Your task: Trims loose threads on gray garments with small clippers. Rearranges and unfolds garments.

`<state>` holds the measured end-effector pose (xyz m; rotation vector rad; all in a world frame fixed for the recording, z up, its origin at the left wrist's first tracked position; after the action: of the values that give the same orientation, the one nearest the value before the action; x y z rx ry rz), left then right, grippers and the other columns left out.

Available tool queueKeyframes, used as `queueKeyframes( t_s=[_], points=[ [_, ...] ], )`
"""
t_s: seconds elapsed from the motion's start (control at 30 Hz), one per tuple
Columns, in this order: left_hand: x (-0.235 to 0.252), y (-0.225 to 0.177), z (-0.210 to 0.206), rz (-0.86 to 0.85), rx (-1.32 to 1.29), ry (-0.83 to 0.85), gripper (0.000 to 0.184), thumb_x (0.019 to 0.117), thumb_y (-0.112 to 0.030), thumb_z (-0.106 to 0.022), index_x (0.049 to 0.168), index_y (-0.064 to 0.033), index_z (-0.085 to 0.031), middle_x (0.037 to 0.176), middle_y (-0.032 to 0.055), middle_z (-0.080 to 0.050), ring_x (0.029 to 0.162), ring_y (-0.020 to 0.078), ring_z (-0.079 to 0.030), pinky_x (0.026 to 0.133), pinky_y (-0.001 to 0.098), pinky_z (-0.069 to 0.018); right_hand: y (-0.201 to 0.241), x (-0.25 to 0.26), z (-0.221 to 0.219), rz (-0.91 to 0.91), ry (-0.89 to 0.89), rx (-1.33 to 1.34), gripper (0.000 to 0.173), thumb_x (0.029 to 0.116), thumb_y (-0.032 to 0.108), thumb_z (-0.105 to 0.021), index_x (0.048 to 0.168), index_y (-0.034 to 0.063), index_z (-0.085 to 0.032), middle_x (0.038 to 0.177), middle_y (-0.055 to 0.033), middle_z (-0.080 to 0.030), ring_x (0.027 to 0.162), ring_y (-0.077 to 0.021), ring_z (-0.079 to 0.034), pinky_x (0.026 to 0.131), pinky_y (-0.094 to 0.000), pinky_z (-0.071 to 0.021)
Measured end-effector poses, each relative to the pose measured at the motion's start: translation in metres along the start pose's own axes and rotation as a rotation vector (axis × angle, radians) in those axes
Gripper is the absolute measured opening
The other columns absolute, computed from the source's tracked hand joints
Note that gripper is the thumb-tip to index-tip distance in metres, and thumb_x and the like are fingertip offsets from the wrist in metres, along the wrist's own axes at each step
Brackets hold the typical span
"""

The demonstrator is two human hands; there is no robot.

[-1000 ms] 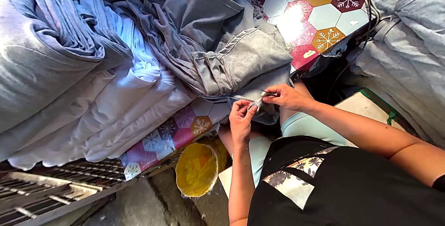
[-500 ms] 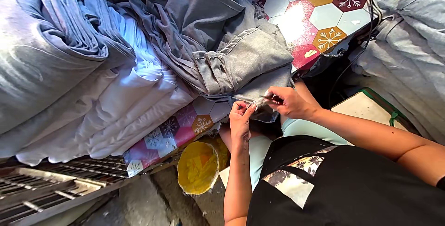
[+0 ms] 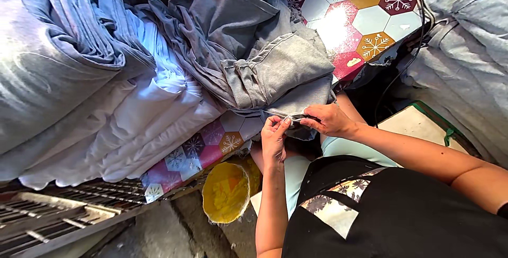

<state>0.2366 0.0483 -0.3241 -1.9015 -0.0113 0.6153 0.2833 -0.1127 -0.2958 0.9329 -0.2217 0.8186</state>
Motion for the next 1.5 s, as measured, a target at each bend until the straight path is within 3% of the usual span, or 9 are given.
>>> queueKeyframes(
  t_s=[0.33,0.77,0.83,0.93,1.0,1.2,1.33,1.4,1.5],
  points=[
    [0.000,0.001,0.002,-0.002,0.031,-0.004,0.018,0.0945,0.009,-0.061,0.098,-0.0079,-0.057,0.080,0.0018,-0.070,0.072,0.0089,-0.068,0.071,0.0261,-0.0578,0.008,-0.001,0.006,0.076,-0.086,-0.158,0.036,0.1001,0.031,-0.060,0.080,0.0031,-0.071,0.065,-0.0064,-0.062,0.051,-0.0191,-0.060,0.041,-0.0345,-0.0426],
    [-0.002,0.001,0.002,-0.015,0.019,-0.010,0.017,0.0945,0.009,-0.061,0.097,-0.0077,-0.058,0.080,0.0016,-0.071,0.072,0.0083,-0.068,0.072,0.0250,-0.0577,0.005,-0.001,0.006,0.059,-0.061,-0.090,0.033,0.0990,0.029,-0.062,0.080,0.0031,-0.071,0.069,-0.0065,-0.065,0.056,-0.0178,-0.062,0.045,-0.0337,-0.0465],
    [-0.002,0.002,0.003,-0.016,0.002,-0.005,0.017,0.0944,0.009,-0.061,0.097,-0.0076,-0.059,0.080,0.0020,-0.071,0.073,0.0089,-0.069,0.072,0.0254,-0.0581,-0.002,0.001,0.007,-0.033,-0.074,-0.006,0.034,0.0997,0.031,-0.062,0.083,0.0023,-0.071,0.073,-0.0076,-0.067,0.060,-0.0179,-0.064,0.050,-0.0348,-0.0505],
    [-0.003,0.000,0.004,-0.052,0.035,0.065,0.022,0.0915,0.012,-0.063,0.101,-0.0077,-0.059,0.085,0.0029,-0.072,0.077,0.0090,-0.069,0.075,0.0262,-0.0579,-0.031,0.003,-0.006,-0.278,0.126,0.235,0.045,0.0901,0.041,-0.076,0.111,0.0012,-0.072,0.098,-0.0118,-0.071,0.087,-0.0234,-0.068,0.075,-0.0470,-0.0553],
    [-0.006,-0.004,0.003,-0.158,0.214,0.131,0.030,0.0847,0.015,-0.068,0.105,-0.0059,-0.059,0.088,0.0030,-0.073,0.080,0.0087,-0.070,0.076,0.0269,-0.0591,-0.046,-0.001,-0.020,-0.385,0.289,0.265,0.038,0.0863,0.024,-0.081,0.116,0.0036,-0.071,0.103,-0.0137,-0.073,0.095,-0.0289,-0.070,0.084,-0.0572,-0.0545],
    [-0.035,-0.015,0.021,-0.885,1.055,-0.289,0.020,0.0790,0.006,-0.066,0.099,0.0008,-0.068,0.093,0.0121,-0.070,0.077,0.0153,-0.066,0.068,0.0268,-0.0558,-0.003,-0.011,0.028,-0.073,-0.146,-0.277,0.009,0.0813,0.003,-0.068,0.090,-0.0012,-0.069,0.080,-0.0164,-0.066,0.057,-0.0304,-0.064,0.043,-0.0433,-0.0472],
    [-0.027,0.015,0.059,-0.491,0.903,-0.458,0.009,0.0824,-0.001,-0.069,0.090,0.0011,-0.064,0.076,0.0069,-0.065,0.065,0.0123,-0.063,0.062,0.0295,-0.0526,-0.013,-0.044,0.036,-0.022,-0.170,-0.429,0.008,0.0839,0.001,-0.064,0.089,-0.0032,-0.069,0.075,-0.0176,-0.063,0.052,-0.0311,-0.060,0.040,-0.0419,-0.0438],
    [-0.019,0.047,0.066,-0.113,0.478,-0.371,0.027,0.1008,0.002,-0.052,0.075,-0.0023,-0.058,0.061,0.0001,-0.064,0.052,0.0023,-0.059,0.050,0.0165,-0.0471,-0.015,-0.063,0.027,0.008,-0.113,-0.397,0.010,0.0830,0.002,-0.064,0.090,-0.0038,-0.070,0.075,-0.0178,-0.063,0.054,-0.0318,-0.061,0.042,-0.0433,-0.0457],
    [-0.023,0.087,0.053,0.225,-0.177,-0.329,0.033,0.1115,-0.013,-0.033,0.091,-0.0041,-0.058,0.072,0.0031,-0.067,0.058,0.0058,-0.065,0.049,0.0165,-0.0513,-0.016,-0.085,0.005,0.057,-0.026,-0.324,0.010,0.0852,0.004,-0.063,0.089,-0.0004,-0.071,0.077,-0.0156,-0.064,0.054,-0.0293,-0.062,0.041,-0.0417,-0.0468]
  ],
)
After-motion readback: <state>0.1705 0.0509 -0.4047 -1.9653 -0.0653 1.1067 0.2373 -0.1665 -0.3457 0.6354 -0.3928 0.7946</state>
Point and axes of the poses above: each hand's wrist, its own x-axis towards the middle knuckle, its own z-axis out of the back of the hand, y = z × x, the point moved 8 cm from there along x, towards the middle knuckle
